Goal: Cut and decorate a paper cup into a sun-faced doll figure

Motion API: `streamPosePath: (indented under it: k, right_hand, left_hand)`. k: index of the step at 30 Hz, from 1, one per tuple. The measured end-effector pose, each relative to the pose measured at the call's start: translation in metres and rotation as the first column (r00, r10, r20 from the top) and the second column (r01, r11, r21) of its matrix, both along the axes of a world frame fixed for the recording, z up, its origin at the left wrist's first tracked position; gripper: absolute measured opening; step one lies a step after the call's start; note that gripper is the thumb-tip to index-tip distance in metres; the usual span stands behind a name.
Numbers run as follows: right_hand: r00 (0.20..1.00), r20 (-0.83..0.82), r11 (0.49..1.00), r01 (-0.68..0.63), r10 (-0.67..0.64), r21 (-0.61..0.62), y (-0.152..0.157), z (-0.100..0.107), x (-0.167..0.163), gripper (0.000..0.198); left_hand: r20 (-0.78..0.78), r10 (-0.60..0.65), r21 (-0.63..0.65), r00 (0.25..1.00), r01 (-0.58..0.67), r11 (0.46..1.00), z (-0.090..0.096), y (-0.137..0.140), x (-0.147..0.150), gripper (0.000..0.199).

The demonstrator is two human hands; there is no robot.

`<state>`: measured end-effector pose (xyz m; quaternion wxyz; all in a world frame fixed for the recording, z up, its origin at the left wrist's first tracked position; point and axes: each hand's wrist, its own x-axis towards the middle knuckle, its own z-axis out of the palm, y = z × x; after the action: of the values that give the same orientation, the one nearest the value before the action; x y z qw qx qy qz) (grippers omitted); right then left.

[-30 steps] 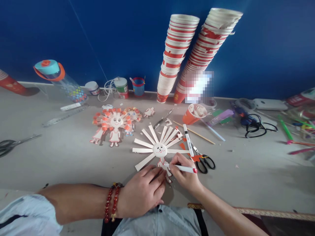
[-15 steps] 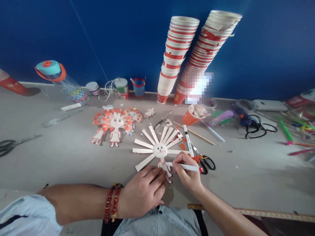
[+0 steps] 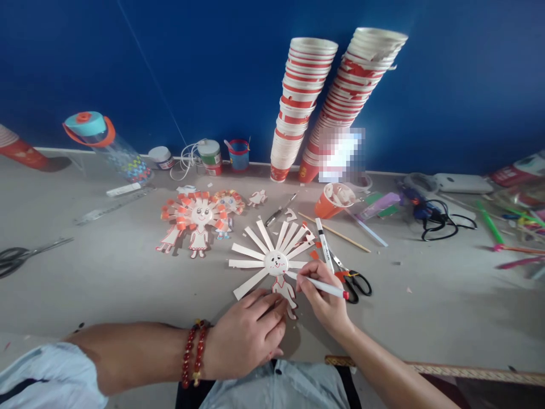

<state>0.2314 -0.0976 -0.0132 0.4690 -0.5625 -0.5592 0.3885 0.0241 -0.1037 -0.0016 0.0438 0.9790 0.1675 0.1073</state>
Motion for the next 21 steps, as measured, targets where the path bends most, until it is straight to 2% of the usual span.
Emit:
streamPosePath:
  k: [10, 17, 21]
  right_hand:
    - [1.0, 0.008, 1.0, -0.014, 0.014, 0.011, -0.0006, 0.0014, 0.0009, 0.01]
    - [1.0, -0.027, 1.0, -0.014, 0.014, -0.001, 0.0, 0.0017, 0.0008, 0.014]
    - [1.0, -0.022, 1.0, -0.013, 0.014, 0.005, -0.0001, 0.0017, 0.0018, 0.014]
  left_hand:
    - [0.053, -0.019, -0.016, 0.998, 0.019, 1.0, -0.0001, 0.0027, 0.0005, 0.041]
    - [0.237, -0.152, 0.011, 0.96, 0.154, 0.988, -0.0027, 0.0014, -0.006, 0.023]
    - [0.179, -0.155, 0.016, 0.972, 0.154, 0.988, -0.0046, 0.0029, -0.0065, 0.022]
